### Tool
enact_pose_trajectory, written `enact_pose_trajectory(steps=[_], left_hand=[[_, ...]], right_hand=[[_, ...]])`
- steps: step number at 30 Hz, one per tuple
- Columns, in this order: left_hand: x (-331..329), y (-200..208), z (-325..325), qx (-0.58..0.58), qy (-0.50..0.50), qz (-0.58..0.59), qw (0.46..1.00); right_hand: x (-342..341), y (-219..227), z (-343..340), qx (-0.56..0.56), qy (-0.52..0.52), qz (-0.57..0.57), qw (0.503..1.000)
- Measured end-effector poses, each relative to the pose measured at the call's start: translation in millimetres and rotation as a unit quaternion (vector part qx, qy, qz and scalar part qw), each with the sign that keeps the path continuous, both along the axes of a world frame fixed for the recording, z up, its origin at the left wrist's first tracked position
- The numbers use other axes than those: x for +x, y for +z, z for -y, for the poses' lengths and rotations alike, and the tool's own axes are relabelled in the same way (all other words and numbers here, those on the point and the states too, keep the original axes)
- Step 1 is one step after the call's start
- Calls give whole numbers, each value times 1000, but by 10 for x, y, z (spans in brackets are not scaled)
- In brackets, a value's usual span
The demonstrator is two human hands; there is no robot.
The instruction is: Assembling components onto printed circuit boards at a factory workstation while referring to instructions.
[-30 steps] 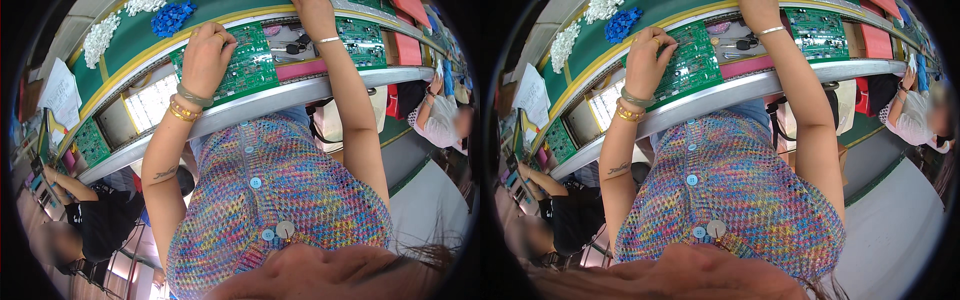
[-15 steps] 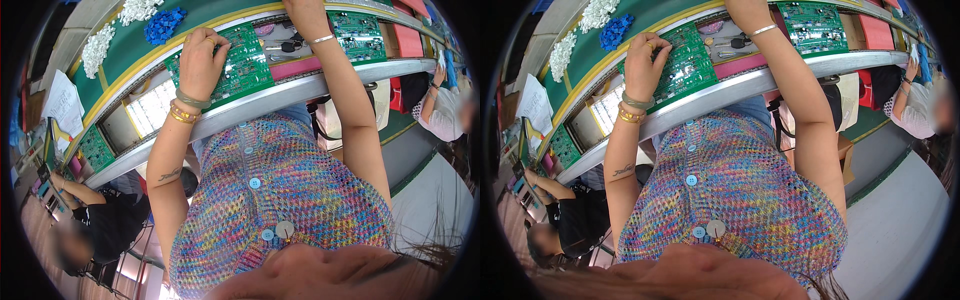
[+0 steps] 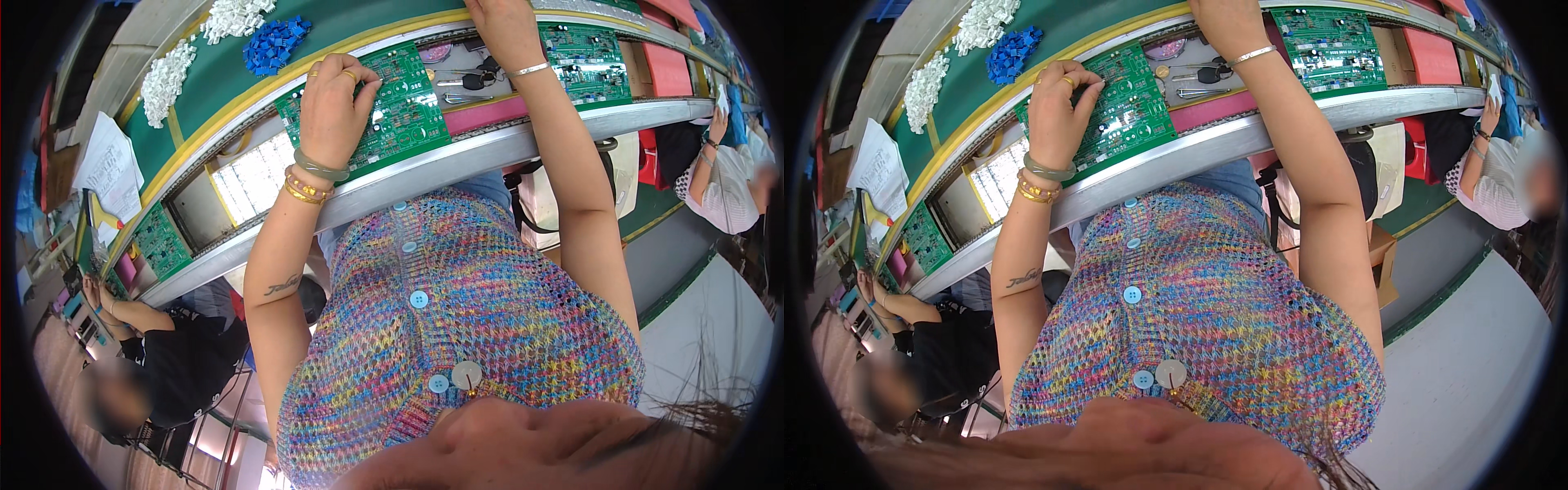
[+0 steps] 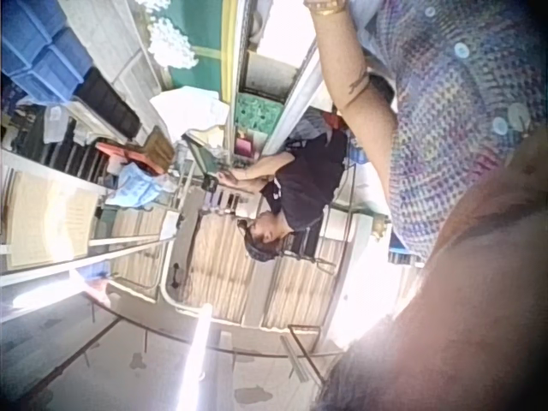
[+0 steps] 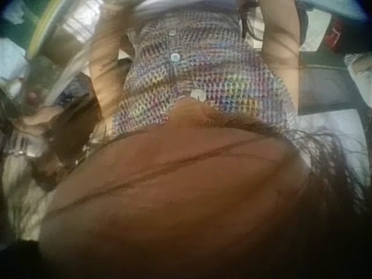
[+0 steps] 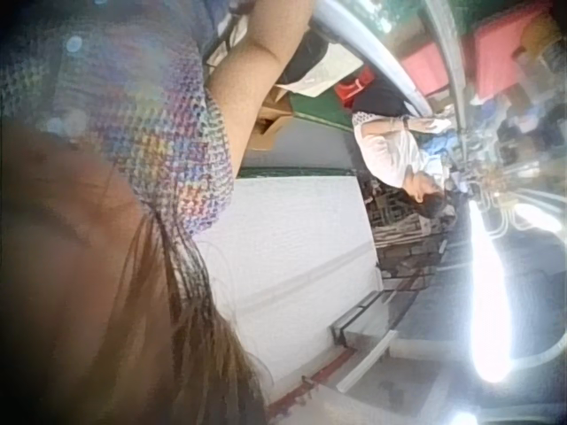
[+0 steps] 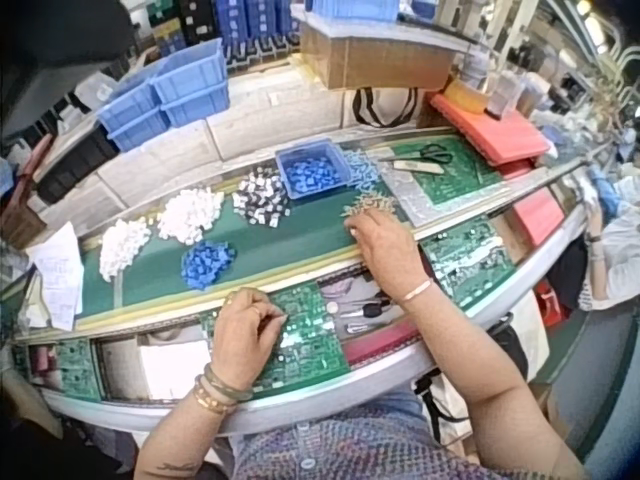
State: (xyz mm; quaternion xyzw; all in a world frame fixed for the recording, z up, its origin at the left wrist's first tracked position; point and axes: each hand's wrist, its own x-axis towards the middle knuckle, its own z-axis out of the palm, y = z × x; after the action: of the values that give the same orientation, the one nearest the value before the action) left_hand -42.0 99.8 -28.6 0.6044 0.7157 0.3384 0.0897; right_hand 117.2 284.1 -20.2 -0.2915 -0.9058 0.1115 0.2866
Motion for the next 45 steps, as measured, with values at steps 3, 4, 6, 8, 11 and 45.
enact_pose_trajectory(steps=[3,4,6,8,11,45], left_hand=[[-3,17,-24,-1,-5,-20,1000],[-7,31,-42,-7,-10,-32,999],[-143,52,-90,4,-27,-3,1000],[-329,125,-185,19,-15,40,999],[-676,154,-578,76,37,-123,989],[-464,366,-518,68,20,-12,997]], right_hand=[[3,33,2,4,8,-13,1000],[22,44,10,10,15,-20,1000],[32,63,37,18,23,-31,999],[67,64,172,-49,25,-33,998],[169,118,457,-50,48,-54,996],[338,-153,1163,-119,122,-22,985]])
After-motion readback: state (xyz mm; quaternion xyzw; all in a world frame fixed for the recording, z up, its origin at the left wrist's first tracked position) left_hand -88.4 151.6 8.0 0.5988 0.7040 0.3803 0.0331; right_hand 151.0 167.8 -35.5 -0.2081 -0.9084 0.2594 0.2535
